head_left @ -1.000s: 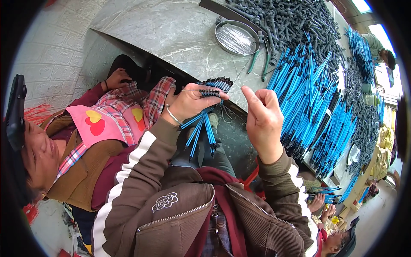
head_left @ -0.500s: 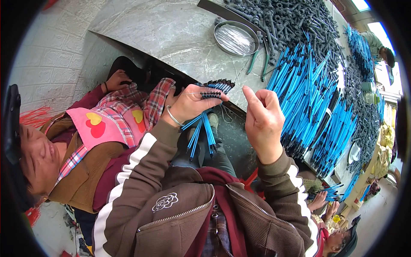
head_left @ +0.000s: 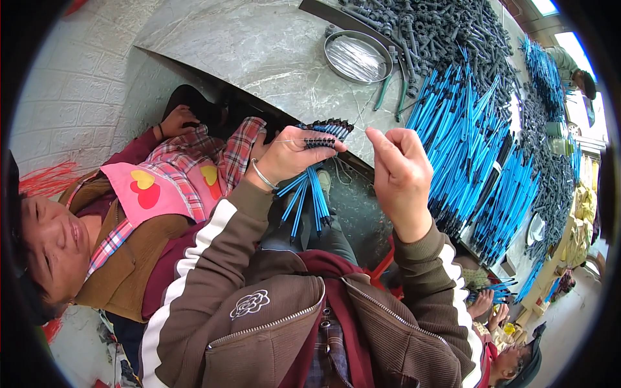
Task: Assembling pens or markers by attaching clips and components to barrels at a factory workbench.
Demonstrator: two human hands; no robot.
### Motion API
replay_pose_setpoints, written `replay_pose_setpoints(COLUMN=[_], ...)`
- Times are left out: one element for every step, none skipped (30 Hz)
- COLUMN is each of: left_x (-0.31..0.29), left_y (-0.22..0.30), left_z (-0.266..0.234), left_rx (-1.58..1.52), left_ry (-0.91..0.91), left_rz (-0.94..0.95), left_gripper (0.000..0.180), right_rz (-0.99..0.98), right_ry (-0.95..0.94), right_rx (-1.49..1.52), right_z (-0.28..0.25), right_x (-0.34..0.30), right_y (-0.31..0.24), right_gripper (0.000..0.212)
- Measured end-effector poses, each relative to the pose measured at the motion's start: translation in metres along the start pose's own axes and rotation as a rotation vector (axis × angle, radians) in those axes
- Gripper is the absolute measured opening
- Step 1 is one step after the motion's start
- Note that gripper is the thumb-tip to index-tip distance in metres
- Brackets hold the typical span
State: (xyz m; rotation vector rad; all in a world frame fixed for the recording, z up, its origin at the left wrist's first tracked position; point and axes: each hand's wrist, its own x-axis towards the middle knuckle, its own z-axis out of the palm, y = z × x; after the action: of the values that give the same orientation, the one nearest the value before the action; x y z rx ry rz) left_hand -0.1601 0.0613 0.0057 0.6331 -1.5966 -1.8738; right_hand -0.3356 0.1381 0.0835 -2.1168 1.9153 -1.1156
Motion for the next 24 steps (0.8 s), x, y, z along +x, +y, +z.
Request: replay_pose_setpoints(left_x=[0.0,0.0,0.0,0.0,-0.001,-0.001,0.0,0.0,0.0,0.0,0.001,0.001,0.001,0.002,0.002,0.001,0.001,0.002,0.002,0.002,0.002,0.002,0.002,0.003], left_y=[0.0,-0.001,-0.002,-0.002,-0.003,-0.002,-0.001,0.0,0.001,0.002,0.003,0.004,0.004,0.005,0.004,0.003,0.002,0.001,0.001,0.0,0.001,0.002,0.003,0.003], left_z=[0.0,0.0,0.0,-0.001,-0.001,-0.001,-0.001,0.0,0.0,0.0,0.0,0.0,-0.001,-0.002,-0.002,-0.003,-0.004,-0.004,-0.005,-0.005,-0.005,-0.005,-0.004,-0.004], left_rx=[-0.01,-0.02,-0.02,-0.039,-0.058,-0.058,-0.021,0.016,0.016,0.029,0.042,0.043,0.05,0.058,0.058,0.026,-0.007,-0.007,-0.003,0.001,0.001,0.007,0.012,0.013], left_ry=[0.001,0.001,0.001,0.005,0.008,0.008,0.007,0.006,0.005,-0.006,-0.017,-0.016,-0.027,-0.038,-0.037,-0.036,-0.036,-0.036,-0.041,-0.047,-0.047,-0.046,-0.045,-0.045], left_rz=[-0.004,-0.008,-0.007,-0.016,-0.024,-0.024,-0.018,-0.013,-0.013,-0.019,-0.026,-0.026,-0.031,-0.037,-0.038,-0.047,-0.055,-0.057,-0.047,-0.038,-0.039,-0.044,-0.048,-0.049], left_gripper=[0.019,0.019,0.019,0.019,0.019,0.019,0.019,0.019,0.019,0.02,0.02,0.02,0.02,0.02,0.02,0.02,0.02,0.02,0.02,0.02,0.02,0.02,0.02,0.02], right_rz=[-0.001,0.016,0.033,0.033,0.047,0.061,0.062,0.037,0.013,0.014,0.019,0.024,0.024,0.034,0.043,0.044,0.035,0.027,0.028,0.001,-0.026,-0.025,-0.027,-0.029], right_ry=[0.0,-0.003,-0.007,-0.007,-0.017,-0.028,-0.028,-0.03,-0.032,-0.033,-0.027,-0.022,-0.022,-0.038,-0.054,-0.054,-0.06,-0.066,-0.066,-0.08,-0.095,-0.094,-0.094,-0.094], right_rx=[0.0,0.023,0.045,0.045,0.062,0.08,0.079,0.048,0.018,0.018,0.036,0.055,0.057,0.095,0.133,0.134,0.155,0.175,0.176,0.166,0.157,0.157,0.145,0.132], right_z=[-0.001,-0.002,-0.002,-0.002,-0.001,0.0,-0.001,-0.002,-0.002,-0.001,0.0,0.001,0.0,-0.001,-0.001,0.0,0.001,0.002,0.002,0.001,0.0,0.0,-0.001,-0.001], right_x=[0.001,0.002,0.003,0.003,0.002,0.002,0.002,0.003,0.003,0.003,0.003,0.004,0.005,0.007,0.008,0.009,0.009,0.01,0.011,0.013,0.014,0.014,0.015,0.014], right_y=[0.0,0.0,0.0,0.0,0.001,0.001,0.0,-0.001,-0.001,-0.001,-0.001,0.0,0.0,0.002,0.004,0.005,0.008,0.01,0.011,0.012,0.013,0.013,0.013,0.013], right_gripper=[0.028,0.026,0.025,0.025,0.028,0.031,0.031,0.031,0.03,0.03,0.027,0.023,0.023,0.023,0.023,0.023,0.023,0.023,0.023,0.023,0.023,0.023,0.023,0.023])
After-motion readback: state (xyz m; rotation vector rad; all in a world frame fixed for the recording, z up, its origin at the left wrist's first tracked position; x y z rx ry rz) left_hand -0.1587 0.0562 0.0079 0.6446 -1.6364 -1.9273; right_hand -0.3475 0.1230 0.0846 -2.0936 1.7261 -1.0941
